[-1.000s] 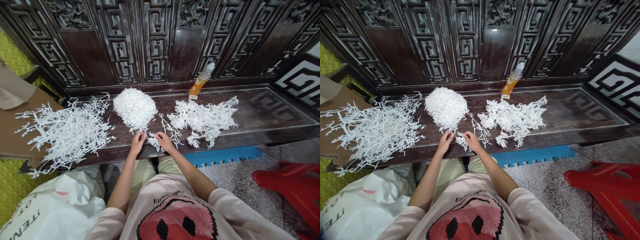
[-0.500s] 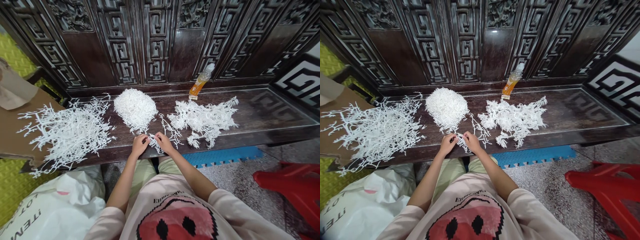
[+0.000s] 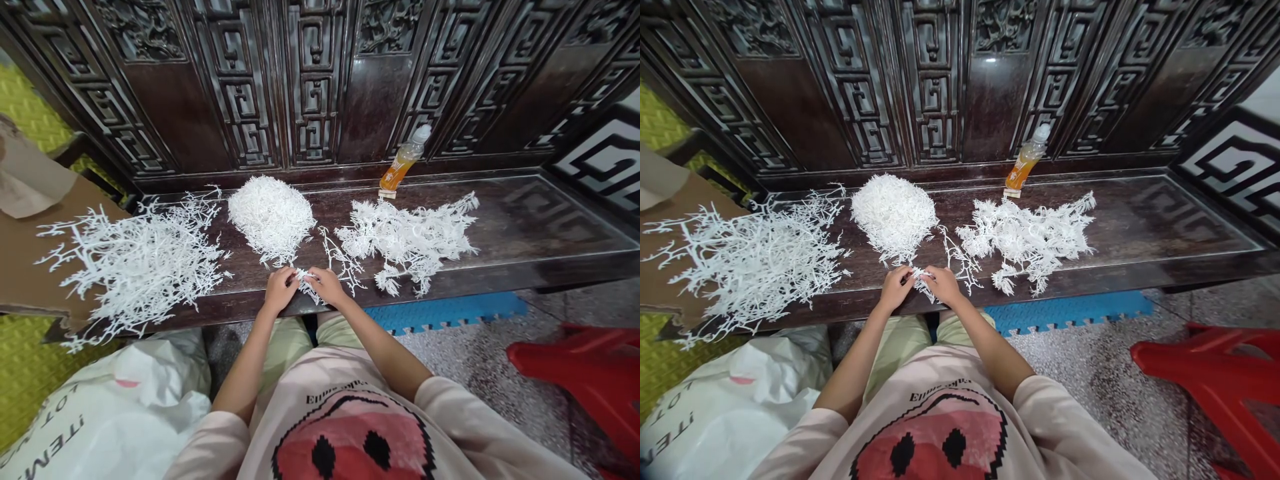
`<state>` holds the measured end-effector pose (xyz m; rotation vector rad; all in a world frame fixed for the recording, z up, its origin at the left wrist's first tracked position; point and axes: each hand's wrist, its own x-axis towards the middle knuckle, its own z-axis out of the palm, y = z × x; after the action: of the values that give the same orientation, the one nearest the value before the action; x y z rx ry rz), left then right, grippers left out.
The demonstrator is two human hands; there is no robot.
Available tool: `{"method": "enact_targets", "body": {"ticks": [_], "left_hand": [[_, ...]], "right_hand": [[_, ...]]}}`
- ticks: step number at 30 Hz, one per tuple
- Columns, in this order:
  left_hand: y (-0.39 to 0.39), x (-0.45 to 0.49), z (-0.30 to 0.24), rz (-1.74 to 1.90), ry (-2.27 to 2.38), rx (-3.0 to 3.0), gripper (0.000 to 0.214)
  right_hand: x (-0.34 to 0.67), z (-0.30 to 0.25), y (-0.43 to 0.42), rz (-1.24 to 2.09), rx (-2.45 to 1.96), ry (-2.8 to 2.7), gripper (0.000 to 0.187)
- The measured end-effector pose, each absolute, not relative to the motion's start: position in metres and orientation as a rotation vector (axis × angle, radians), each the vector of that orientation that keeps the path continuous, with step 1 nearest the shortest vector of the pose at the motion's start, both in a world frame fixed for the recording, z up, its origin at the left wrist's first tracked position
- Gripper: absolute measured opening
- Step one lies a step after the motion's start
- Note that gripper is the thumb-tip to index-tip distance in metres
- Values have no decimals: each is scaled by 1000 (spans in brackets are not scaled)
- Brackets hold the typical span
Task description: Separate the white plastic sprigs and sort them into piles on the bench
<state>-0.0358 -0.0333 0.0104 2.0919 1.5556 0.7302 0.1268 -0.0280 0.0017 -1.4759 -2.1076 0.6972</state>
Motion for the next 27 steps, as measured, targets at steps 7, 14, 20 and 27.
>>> {"method": "enact_targets", "body": {"ticks": [7,14,20,27], "left_hand": [[-34,-32,12,665,1630,2145,21],[-35,-34,11,655,1615,2179,24],[-34,-34,11,727,1610,2139,17],[-38,-33,11,732,1677,2314,20]], "right_hand": [[127,1,-28,698,-1501,-2060,26],[128,2,-28,710,-1525,-2007,27],[127,1,-28,683,-1485,-2057,24],[126,-1,-30,598,-1498,-2121,23]]}}
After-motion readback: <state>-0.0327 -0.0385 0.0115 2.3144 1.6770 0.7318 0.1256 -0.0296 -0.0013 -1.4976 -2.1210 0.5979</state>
